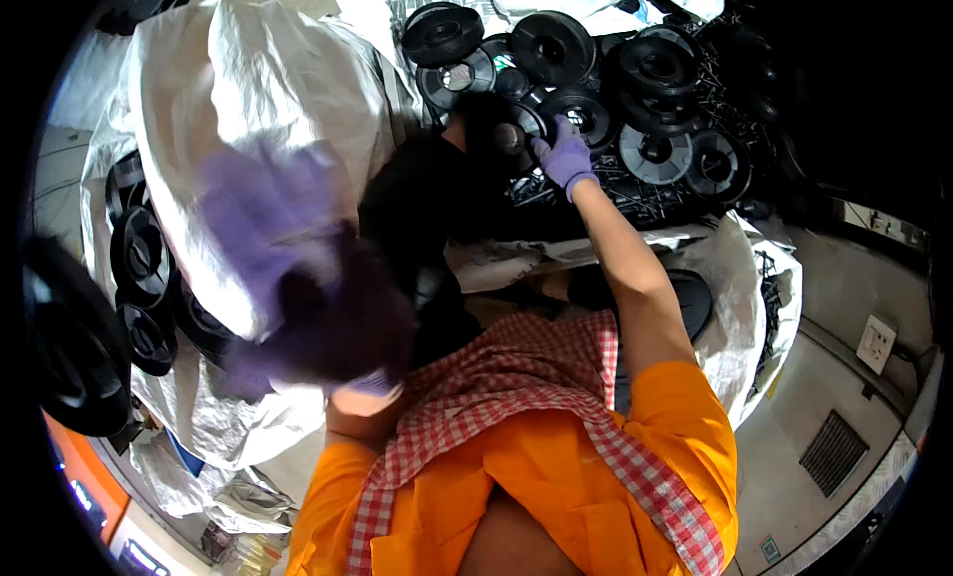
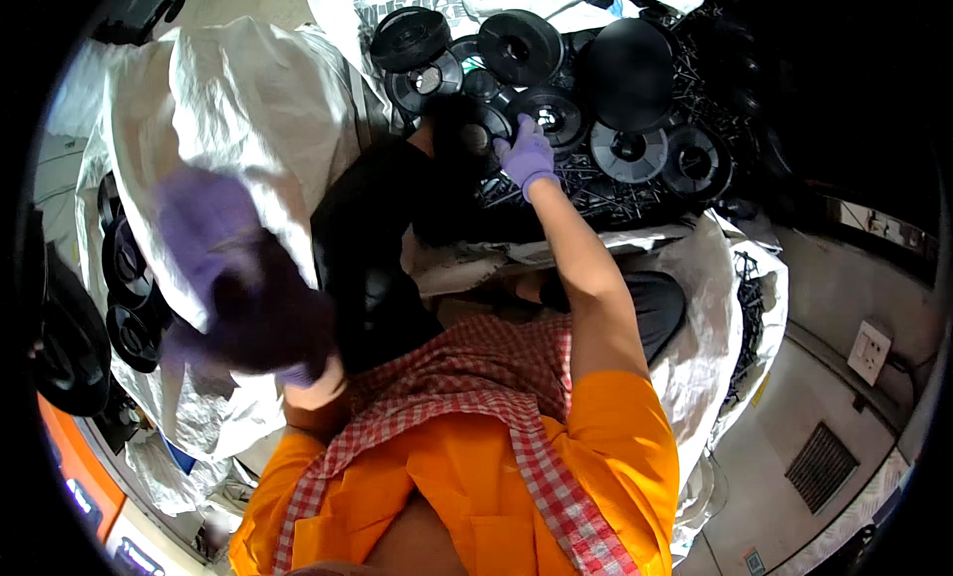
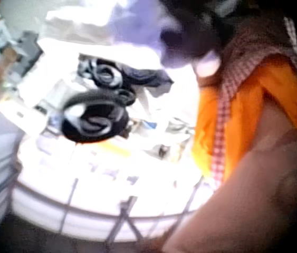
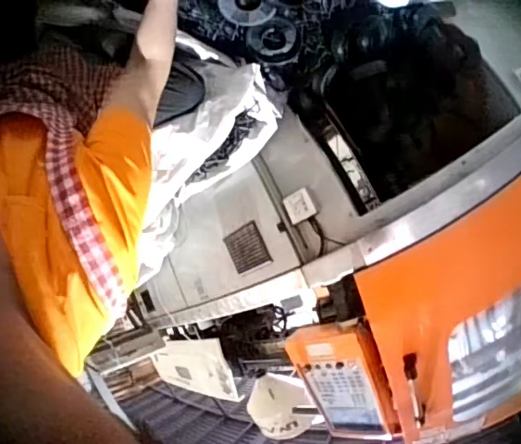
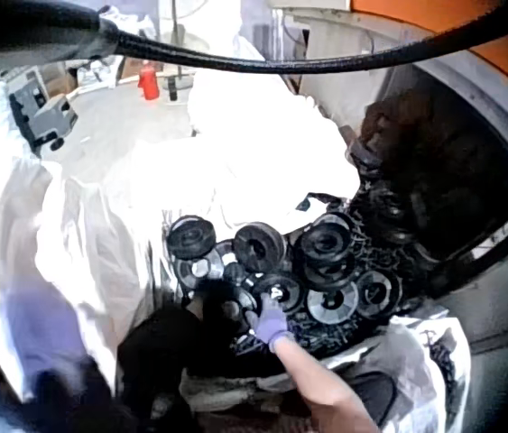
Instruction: The person picks black plastic circular components and black coiled cords from large white storage bags and places them into a container.
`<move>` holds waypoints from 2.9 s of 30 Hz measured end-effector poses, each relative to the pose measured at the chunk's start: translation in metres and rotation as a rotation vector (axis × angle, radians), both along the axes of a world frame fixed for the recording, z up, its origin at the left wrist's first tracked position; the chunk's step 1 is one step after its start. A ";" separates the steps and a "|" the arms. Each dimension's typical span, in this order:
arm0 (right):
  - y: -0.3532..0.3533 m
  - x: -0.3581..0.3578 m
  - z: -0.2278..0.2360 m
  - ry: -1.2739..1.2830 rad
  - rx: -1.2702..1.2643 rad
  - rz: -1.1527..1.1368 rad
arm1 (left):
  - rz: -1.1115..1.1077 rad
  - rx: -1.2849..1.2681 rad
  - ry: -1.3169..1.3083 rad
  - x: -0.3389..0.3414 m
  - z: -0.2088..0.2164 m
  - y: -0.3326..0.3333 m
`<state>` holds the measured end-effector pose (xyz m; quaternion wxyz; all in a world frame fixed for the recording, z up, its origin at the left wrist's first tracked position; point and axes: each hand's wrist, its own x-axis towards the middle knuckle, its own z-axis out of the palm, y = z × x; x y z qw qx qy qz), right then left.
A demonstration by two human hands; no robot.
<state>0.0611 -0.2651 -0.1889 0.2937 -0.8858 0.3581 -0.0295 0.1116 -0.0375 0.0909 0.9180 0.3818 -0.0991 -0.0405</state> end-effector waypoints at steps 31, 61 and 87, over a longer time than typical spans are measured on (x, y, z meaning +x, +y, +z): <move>-0.035 0.072 -0.036 -0.041 -0.288 0.412 | -0.292 0.428 0.678 0.000 -0.135 -0.058; 0.082 -0.138 0.174 -0.594 -0.306 1.104 | -0.942 0.727 -0.640 -0.054 -0.101 0.037; 0.097 -0.155 0.146 -0.503 0.028 0.926 | -1.239 0.572 0.633 -0.072 -0.098 0.034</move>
